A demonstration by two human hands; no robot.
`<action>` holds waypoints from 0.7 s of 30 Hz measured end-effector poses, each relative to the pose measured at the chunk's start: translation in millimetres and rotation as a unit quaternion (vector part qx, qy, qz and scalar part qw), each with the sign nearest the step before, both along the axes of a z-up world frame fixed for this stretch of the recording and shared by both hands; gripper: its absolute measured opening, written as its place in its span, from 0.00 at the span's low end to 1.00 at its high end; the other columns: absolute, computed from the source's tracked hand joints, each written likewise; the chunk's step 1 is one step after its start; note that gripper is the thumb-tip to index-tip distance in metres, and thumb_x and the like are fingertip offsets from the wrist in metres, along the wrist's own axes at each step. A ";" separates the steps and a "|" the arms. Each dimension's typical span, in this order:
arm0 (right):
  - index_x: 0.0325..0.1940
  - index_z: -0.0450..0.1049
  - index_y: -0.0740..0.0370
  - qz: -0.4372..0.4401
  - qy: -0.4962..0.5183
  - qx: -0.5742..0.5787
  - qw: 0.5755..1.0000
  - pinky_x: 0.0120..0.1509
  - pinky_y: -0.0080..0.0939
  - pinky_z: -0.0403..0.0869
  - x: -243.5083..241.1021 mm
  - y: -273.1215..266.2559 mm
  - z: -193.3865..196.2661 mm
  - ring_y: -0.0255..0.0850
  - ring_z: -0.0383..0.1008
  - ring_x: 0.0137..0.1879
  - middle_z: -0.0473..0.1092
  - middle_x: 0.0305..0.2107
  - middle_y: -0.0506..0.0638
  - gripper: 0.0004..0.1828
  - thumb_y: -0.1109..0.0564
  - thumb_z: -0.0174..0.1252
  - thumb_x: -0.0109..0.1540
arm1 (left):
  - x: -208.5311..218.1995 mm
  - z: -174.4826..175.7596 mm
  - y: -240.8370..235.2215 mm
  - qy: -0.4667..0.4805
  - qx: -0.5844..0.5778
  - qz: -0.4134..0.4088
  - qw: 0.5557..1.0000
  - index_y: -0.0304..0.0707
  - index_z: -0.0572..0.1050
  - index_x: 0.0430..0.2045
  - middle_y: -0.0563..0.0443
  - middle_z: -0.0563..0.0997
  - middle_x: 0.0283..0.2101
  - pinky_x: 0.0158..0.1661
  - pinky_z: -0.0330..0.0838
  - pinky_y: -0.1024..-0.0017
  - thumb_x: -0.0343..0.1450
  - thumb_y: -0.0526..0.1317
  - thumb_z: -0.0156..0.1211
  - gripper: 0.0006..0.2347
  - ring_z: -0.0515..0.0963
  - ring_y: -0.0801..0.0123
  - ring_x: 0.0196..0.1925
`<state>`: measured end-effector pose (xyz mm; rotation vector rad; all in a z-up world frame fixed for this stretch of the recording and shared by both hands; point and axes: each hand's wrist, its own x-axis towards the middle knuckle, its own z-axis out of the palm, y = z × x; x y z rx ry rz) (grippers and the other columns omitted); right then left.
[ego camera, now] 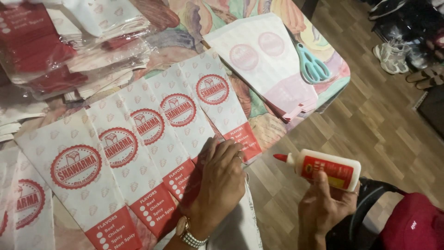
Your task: Manually assembling paper bags by aligning templates, applying glue to the side flaps, and folding them to bond.
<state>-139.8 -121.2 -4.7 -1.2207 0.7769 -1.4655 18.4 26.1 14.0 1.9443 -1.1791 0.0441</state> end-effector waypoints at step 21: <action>0.60 0.69 0.62 0.125 -0.105 0.293 0.942 0.54 0.56 0.78 -55.2 49.3 -2.7 0.45 0.75 0.53 0.74 0.49 0.57 0.22 0.54 0.62 0.63 | -82.4 10.2 8.6 0.466 -0.280 -0.059 0.837 0.38 0.83 0.36 0.51 0.82 0.36 0.42 0.80 0.78 0.66 0.31 0.72 0.07 0.83 0.73 0.38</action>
